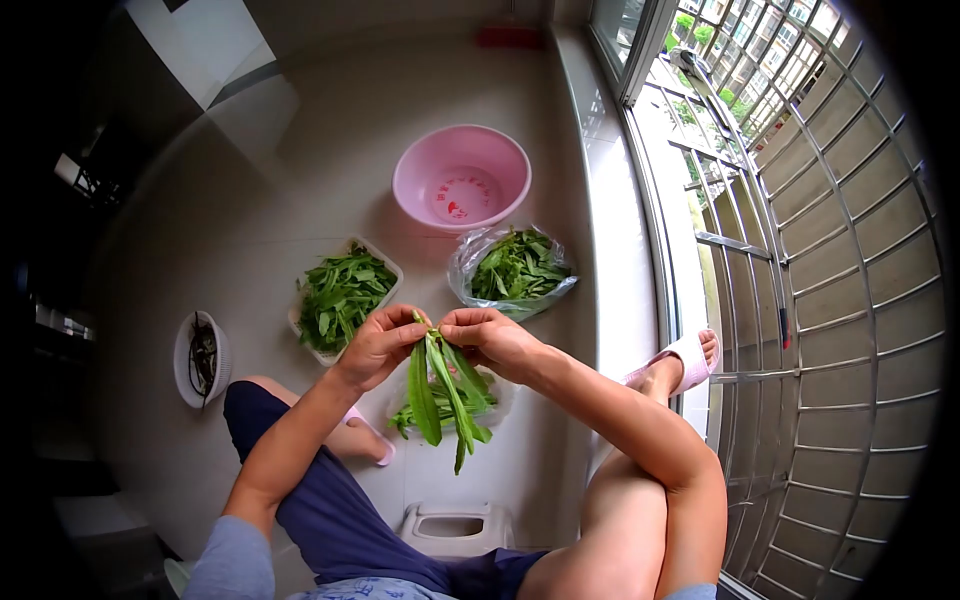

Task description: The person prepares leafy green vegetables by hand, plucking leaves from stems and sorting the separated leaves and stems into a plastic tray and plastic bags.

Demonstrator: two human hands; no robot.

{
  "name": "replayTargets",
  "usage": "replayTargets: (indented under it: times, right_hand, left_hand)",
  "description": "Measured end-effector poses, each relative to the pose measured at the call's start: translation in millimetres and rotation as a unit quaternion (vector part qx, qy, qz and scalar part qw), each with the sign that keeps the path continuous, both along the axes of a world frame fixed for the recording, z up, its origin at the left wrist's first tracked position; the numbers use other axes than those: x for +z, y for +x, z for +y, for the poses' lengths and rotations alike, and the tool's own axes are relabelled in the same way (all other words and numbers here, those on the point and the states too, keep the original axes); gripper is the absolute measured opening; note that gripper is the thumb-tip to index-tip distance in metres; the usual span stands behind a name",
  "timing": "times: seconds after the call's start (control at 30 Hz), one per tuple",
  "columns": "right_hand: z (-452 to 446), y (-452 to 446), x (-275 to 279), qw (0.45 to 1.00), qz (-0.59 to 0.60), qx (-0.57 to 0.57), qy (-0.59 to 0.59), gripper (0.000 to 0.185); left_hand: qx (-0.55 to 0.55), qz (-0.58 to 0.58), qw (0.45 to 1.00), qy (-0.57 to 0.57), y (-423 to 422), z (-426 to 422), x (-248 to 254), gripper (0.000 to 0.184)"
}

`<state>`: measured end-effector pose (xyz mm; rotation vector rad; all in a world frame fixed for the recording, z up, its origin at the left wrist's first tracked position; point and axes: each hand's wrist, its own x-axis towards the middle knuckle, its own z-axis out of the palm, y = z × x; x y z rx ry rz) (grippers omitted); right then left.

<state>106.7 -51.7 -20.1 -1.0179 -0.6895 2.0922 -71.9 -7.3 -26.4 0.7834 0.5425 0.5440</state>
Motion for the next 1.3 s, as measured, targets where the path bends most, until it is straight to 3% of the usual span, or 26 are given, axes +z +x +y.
replayTargets:
  times: [0.2,0.3,0.57,0.73,1.03,1.1,1.3]
  right_hand:
    - [8.0,18.7,-1.7,0.997,-0.049,0.01,0.066,0.015]
    - [5.4,11.9,1.2,0.995,-0.092,-0.007,0.031,0.017]
    - [-5.1,-11.2,14.9,0.996,0.054,0.058,-0.029,0.013]
    - [-5.8,-9.4,9.8,0.997,0.061,0.032,-0.032,0.013]
    - [-4.6,-7.4,10.1,0.999,0.029,0.023,-0.029,0.009]
    - [-3.3,-6.9,11.9,0.994,-0.097,0.013,0.045,0.013]
    - [-6.5,-8.5,14.4,0.995,-0.097,-0.019,0.021,0.015]
  left_hand:
    - [0.0,-0.05,0.998,-0.041,-5.8,5.0,5.0,0.008]
    - [0.026,-0.054,0.997,-0.038,-7.5,5.0,5.2,0.007]
    - [-0.01,-0.039,0.999,0.008,-5.0,2.0,-5.2,0.011]
    - [0.002,-0.044,0.999,-0.006,-2.4,-0.1,-5.2,0.011]
    - [-0.004,-0.034,0.999,0.023,0.4,-2.7,-3.0,0.011]
    - [0.0,-0.03,0.999,0.037,2.1,-4.7,-4.7,0.011]
    - [0.038,0.012,0.999,0.035,4.7,-7.2,-4.7,0.008]
